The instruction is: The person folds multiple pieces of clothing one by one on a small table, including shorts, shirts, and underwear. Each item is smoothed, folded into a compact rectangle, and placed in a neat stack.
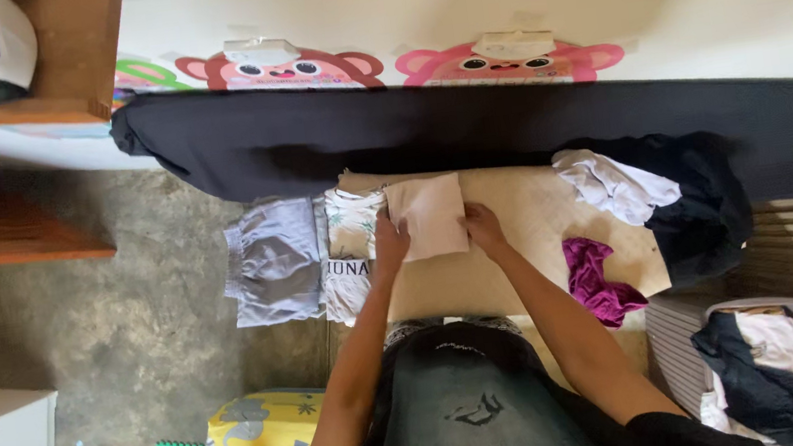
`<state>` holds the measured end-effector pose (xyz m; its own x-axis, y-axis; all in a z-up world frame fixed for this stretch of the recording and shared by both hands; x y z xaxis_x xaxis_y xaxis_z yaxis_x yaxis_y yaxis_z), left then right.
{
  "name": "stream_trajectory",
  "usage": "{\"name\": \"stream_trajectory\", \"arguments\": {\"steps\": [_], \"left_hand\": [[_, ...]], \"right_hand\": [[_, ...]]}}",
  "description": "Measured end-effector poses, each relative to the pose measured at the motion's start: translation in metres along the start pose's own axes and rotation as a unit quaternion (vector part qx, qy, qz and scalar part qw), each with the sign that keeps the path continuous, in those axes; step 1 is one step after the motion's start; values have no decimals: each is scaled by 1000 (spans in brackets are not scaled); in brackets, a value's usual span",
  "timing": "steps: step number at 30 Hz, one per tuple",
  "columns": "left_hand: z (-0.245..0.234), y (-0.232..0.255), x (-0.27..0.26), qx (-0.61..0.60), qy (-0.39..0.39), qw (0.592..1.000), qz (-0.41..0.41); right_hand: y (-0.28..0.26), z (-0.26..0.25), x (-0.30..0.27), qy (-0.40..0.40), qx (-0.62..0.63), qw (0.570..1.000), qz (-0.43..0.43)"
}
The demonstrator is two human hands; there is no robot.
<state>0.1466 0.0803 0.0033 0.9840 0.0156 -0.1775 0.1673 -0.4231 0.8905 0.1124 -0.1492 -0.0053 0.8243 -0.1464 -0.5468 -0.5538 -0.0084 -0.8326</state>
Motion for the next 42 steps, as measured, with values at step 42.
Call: {"name": "stream_trajectory", "arguments": {"steps": [42], "left_hand": [[107, 43, -140, 275, -70, 951, 124]], "right_hand": [[-6, -340, -47, 161, -721, 598, -311]]}}
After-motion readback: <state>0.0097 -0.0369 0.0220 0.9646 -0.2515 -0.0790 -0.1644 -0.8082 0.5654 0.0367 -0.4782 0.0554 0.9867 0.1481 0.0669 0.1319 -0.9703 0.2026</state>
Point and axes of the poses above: each hand's wrist, its own x-axis towards the middle knuckle, its own z-axis out of the palm, y = z × x, the point moved 2 cm from there along x, towards the middle knuckle, and after that the axes turned 11 degrees about -x, right-handed, at the moved point
